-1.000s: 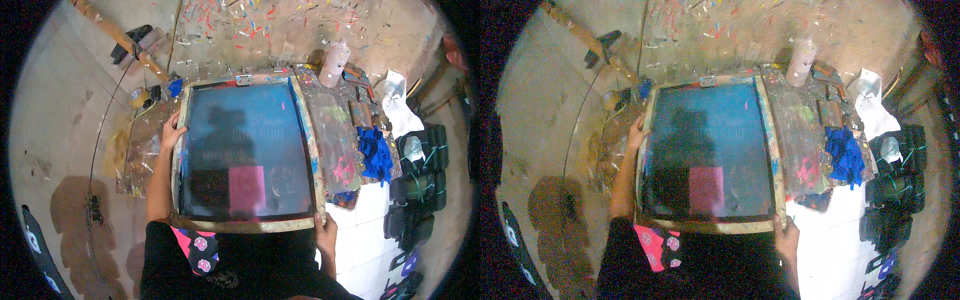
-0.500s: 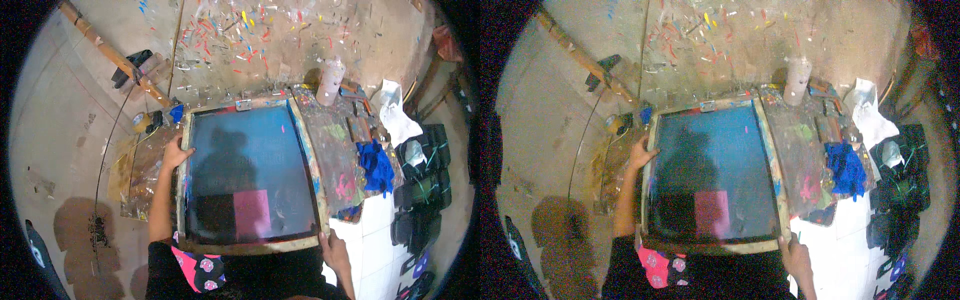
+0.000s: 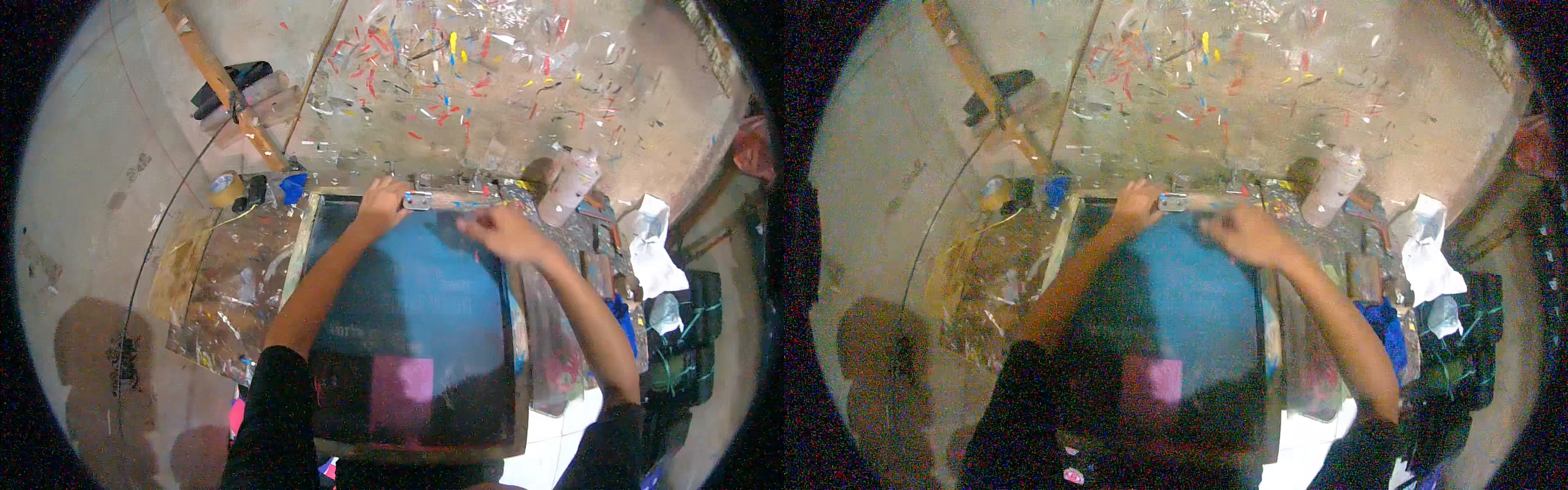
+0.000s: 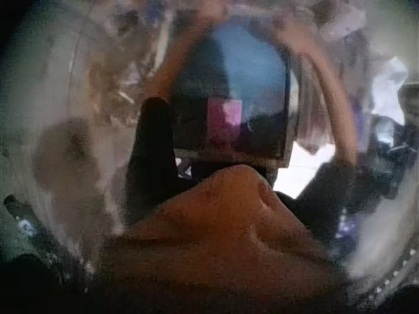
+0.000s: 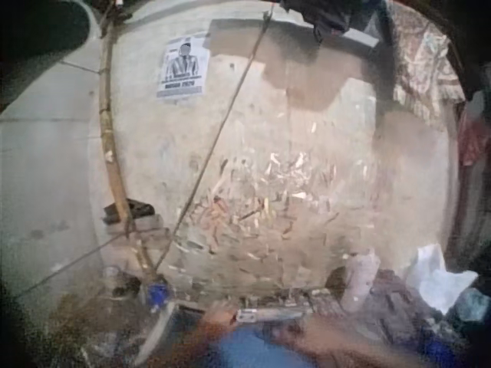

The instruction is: The person prepares a screen printing frame by applying blue tape to the edges and securing a pink stencil with clear tape.

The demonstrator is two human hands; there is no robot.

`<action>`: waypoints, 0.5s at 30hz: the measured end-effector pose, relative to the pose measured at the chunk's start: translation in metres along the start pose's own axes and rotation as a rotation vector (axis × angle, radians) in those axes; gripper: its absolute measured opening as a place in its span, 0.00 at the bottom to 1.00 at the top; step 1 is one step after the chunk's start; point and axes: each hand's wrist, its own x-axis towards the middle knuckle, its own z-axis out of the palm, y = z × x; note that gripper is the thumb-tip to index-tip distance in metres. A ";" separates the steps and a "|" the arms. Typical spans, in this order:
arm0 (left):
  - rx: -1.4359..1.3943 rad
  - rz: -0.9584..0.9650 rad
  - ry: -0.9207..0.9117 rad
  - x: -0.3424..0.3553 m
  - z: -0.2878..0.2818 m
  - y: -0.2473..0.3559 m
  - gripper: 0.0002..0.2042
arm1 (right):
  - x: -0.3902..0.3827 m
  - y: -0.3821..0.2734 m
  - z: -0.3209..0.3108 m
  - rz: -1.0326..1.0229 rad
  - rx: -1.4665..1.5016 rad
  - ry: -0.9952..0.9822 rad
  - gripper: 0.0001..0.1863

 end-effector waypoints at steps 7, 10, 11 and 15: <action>-0.209 0.155 0.182 0.012 0.030 -0.016 0.17 | 0.203 0.078 0.058 0.068 -0.051 0.221 0.25; -0.288 0.133 0.168 0.012 0.023 -0.008 0.17 | 0.221 0.077 0.073 0.134 0.019 0.283 0.24; -0.309 0.131 0.170 0.013 0.023 -0.004 0.18 | 0.224 0.081 0.077 0.139 0.016 0.281 0.24; -0.392 0.115 0.154 0.021 0.024 -0.003 0.21 | 0.226 0.083 0.082 0.225 0.066 0.299 0.23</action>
